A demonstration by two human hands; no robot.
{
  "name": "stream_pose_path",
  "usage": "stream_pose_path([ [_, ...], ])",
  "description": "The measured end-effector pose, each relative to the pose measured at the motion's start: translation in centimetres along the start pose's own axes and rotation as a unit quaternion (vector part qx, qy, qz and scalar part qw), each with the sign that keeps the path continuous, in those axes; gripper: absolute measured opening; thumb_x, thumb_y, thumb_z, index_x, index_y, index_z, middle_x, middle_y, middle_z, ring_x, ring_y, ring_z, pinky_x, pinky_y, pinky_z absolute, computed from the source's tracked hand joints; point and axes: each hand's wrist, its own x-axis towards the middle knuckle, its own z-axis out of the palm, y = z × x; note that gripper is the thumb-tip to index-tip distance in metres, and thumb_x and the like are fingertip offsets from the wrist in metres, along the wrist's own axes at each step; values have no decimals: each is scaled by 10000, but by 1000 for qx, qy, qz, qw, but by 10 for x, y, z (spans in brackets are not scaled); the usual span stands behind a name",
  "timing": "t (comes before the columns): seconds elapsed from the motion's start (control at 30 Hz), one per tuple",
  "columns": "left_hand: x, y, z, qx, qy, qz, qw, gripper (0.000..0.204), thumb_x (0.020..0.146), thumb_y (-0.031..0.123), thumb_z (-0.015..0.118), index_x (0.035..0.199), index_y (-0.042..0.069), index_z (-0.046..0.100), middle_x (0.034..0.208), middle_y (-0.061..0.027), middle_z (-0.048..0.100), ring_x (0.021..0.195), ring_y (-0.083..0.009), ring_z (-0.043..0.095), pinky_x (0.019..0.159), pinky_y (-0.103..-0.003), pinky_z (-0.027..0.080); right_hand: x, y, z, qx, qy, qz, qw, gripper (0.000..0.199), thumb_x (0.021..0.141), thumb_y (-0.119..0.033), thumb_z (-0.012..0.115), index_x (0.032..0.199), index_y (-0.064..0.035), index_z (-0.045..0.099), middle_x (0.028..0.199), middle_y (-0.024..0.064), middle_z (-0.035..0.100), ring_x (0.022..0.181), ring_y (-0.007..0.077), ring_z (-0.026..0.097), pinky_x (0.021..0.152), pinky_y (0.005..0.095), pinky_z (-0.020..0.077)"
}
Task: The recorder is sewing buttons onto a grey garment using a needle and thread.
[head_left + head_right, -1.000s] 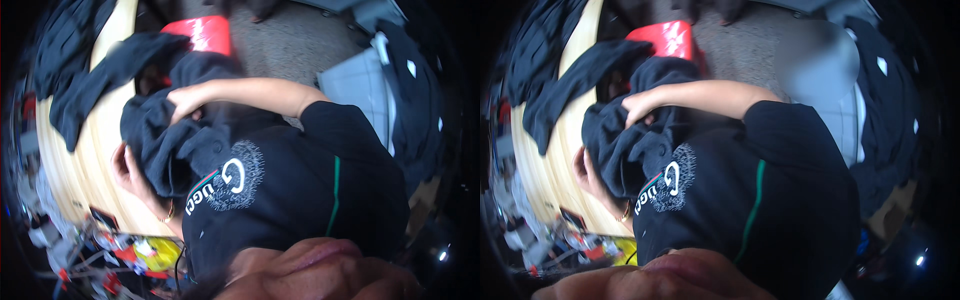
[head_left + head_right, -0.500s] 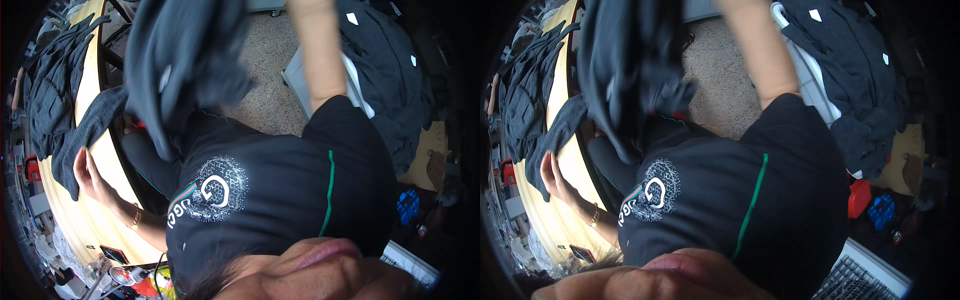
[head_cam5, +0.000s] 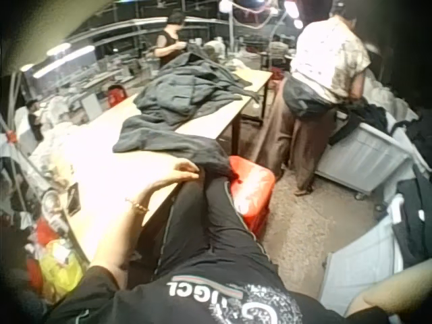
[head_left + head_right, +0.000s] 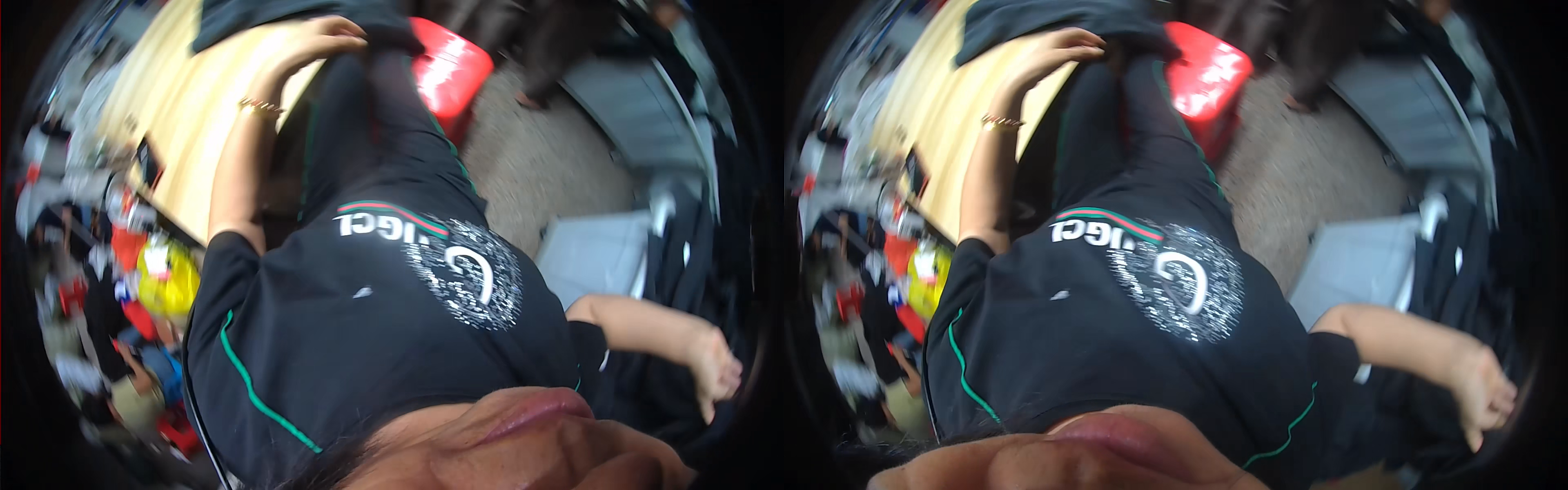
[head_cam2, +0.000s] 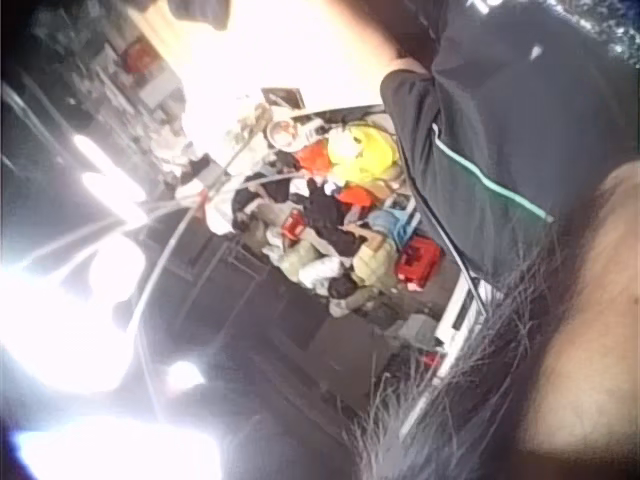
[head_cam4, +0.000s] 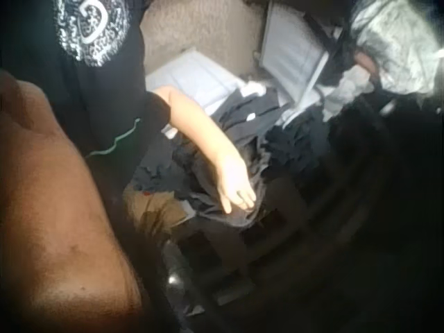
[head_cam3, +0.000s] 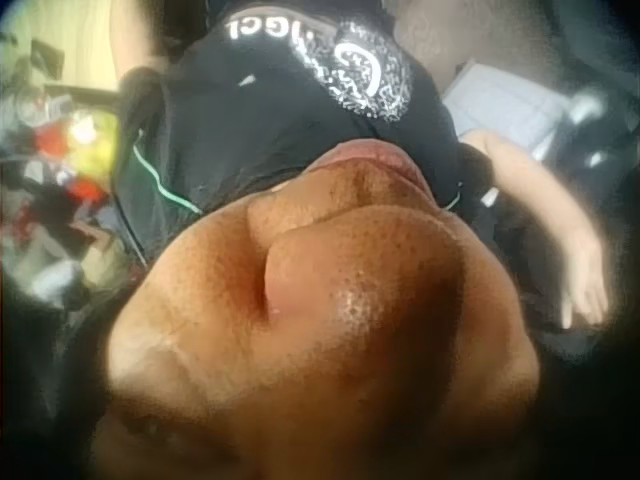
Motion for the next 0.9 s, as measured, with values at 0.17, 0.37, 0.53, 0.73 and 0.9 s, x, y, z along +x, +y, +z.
stream_pose_path([
  [0.17,-59,-36,-41,92,-18,-163,982,372,886,283,705,1121,-3,670,1043,-94,688,1027,-159,617,924,-284,471,-131,32,24,143,-94,211,962,250,845,-92,520,1078,-184,528,740,-5,560,659,169,559,702,333,488],
  [0.37,-55,-68,-74,304,143,-172,926,654,784,284,724,1343,14,517,1370,-237,513,1273,-352,497,1066,-411,401,-320,42,117,63,-30,595,801,328,979,-205,437,1220,-14,552,1200,201,626,1043,300,642,811,356,544],
  [0.53,31,-99,-64,384,312,-84,865,718,785,159,694,1445,118,414,1497,-224,364,1382,-378,361,1128,-491,317,-416,28,142,39,-142,750,645,320,963,-55,558,1280,-36,515,1216,134,630,994,195,659,785,272,547],
  [0.73,56,-125,-71,402,254,-189,859,442,824,107,531,1258,115,618,1194,-136,655,1174,-308,585,1011,-468,438,-474,-8,110,50,-267,839,471,329,953,-137,617,1261,-36,562,1155,94,659,901,127,653,741,236,515],
  [0.9,-5,-116,-72,306,181,-159,921,403,796,99,495,1157,28,660,1103,-224,665,1067,-362,625,955,-437,475,-496,-10,102,29,-302,860,410,318,951,-141,623,1248,-37,576,1151,90,660,892,121,654,734,223,511],
])
